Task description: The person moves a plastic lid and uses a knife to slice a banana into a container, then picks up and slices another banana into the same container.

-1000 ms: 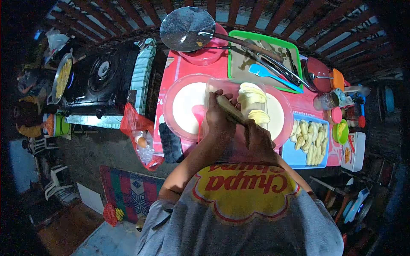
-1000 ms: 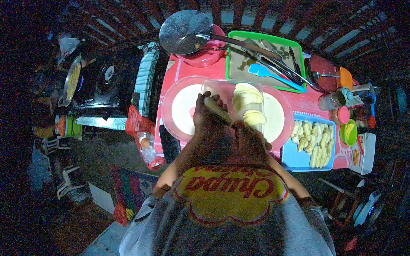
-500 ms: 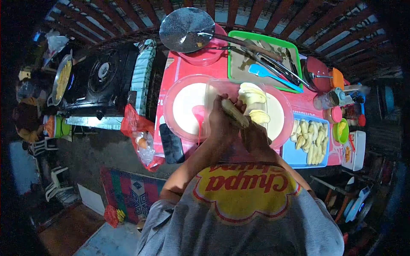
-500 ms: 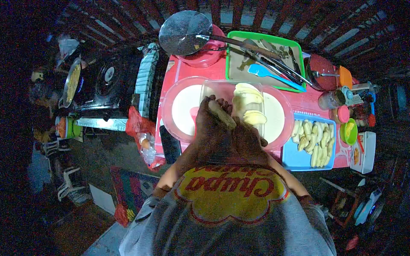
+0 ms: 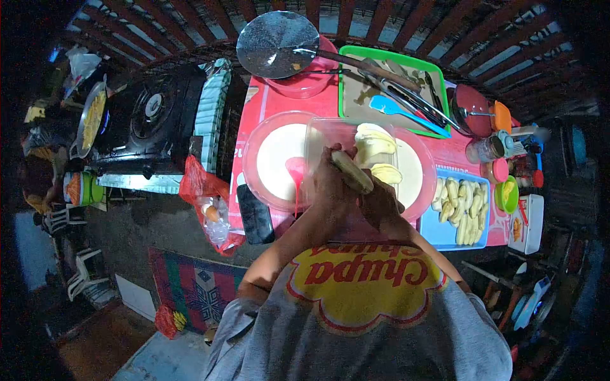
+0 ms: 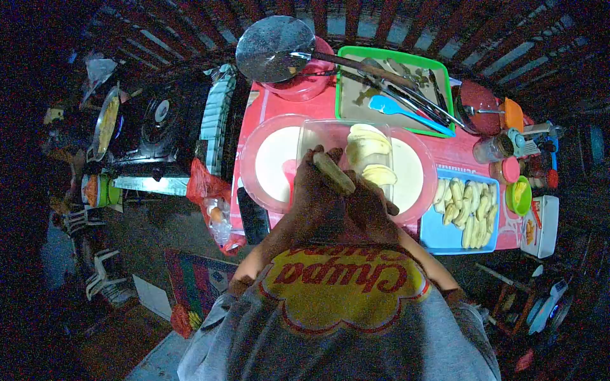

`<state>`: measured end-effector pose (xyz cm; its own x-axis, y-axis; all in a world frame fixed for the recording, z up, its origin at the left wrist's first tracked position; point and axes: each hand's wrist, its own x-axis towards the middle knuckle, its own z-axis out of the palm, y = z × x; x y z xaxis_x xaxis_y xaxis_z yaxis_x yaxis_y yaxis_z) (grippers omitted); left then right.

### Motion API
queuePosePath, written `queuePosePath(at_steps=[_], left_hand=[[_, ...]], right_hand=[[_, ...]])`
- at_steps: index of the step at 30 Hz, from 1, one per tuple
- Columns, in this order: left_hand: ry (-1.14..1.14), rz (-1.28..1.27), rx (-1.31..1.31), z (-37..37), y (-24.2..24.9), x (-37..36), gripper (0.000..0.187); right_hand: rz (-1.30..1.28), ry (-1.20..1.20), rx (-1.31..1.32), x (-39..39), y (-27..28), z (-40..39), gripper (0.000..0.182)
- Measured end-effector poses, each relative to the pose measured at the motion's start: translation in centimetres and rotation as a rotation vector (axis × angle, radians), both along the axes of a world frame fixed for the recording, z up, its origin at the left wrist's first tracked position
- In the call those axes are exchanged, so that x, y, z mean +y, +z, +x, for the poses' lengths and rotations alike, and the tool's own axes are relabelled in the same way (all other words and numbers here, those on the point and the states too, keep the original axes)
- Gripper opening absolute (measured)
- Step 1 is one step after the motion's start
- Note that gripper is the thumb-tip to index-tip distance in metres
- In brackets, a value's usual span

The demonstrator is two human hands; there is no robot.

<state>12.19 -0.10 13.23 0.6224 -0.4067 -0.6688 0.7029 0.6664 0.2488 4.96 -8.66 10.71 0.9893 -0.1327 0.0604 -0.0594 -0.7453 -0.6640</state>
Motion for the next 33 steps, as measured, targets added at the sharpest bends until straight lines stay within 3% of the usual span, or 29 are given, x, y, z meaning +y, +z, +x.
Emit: queuePosePath(at_steps=[4, 7, 9, 13, 17, 20, 22, 24, 25, 27, 28, 29, 31, 32, 33], left_hand=[[-0.034, -0.099, 0.074, 0.1, -1.3, 0.0, 0.029], [-0.014, -0.017, -0.203, -0.5, -1.3, -0.1, 0.028], [0.004, -0.014, 0.004, -0.2, -0.9, -0.3, 0.026], [-0.022, 0.064, -0.21, -0.8, -3.3, -0.5, 0.027], [-0.061, -0.027, -0.131, -0.5, -2.2, -0.6, 0.032], [-0.041, -0.16, -0.146, -0.5, -1.9, -0.5, 0.034], [-0.054, -0.268, -0.2, -0.6, -2.7, -0.2, 0.035], [-0.529, 0.476, -1.013, -0.8, -4.0, 0.0, 0.036], [-0.535, 0.471, -1.016, -1.1, -4.5, -0.3, 0.036], [-0.354, -0.075, -0.469, -1.6, -5.3, -0.9, 0.033], [-0.359, -0.077, -0.47, -1.6, -3.2, -0.7, 0.033], [-0.436, 0.108, -0.582, -1.8, -0.9, -0.3, 0.032], [-0.511, 0.295, -0.695, -1.5, -0.8, 0.1, 0.031], [-0.619, 0.322, -0.711, -1.3, -3.7, 0.0, 0.032], [-0.675, 0.334, -0.718, -1.2, -4.1, 0.1, 0.032]], right_hand=[[0.083, -0.016, -0.035, -0.1, -1.2, 0.2, 0.02], [0.164, -0.037, -0.076, 0.0, -2.0, 0.0, 0.02], [0.23, -0.047, -0.104, 0.0, -2.5, -0.1, 0.021], [0.381, -0.063, -0.156, 0.0, -3.2, -0.2, 0.021], [0.462, -0.078, -0.193, -0.3, -3.9, -0.4, 0.021], [0.154, -0.089, -0.133, -1.0, -3.8, -0.3, 0.017], [-0.343, -0.1, -0.033, -1.9, -3.4, 0.0, 0.009], [-0.841, -0.11, 0.076, -2.7, -3.0, 0.4, 0.005], [-0.842, -0.118, 0.078, -2.9, -2.9, 0.5, 0.005], [-0.957, -0.064, -0.134, -3.3, -2.5, 0.5, 0.009], [-0.899, -0.041, -0.035, -3.3, -2.0, 0.4, 0.019], [-0.901, -0.047, -0.035, -3.5, -1.1, 0.4, 0.019], [-0.823, -0.006, -0.121, -4.4, 0.7, 0.5, 0.037], [-0.786, 0.005, -0.102, -4.9, 1.0, 0.5, 0.05], [-0.788, 0.002, -0.101, -5.5, 1.3, 0.4, 0.05]])
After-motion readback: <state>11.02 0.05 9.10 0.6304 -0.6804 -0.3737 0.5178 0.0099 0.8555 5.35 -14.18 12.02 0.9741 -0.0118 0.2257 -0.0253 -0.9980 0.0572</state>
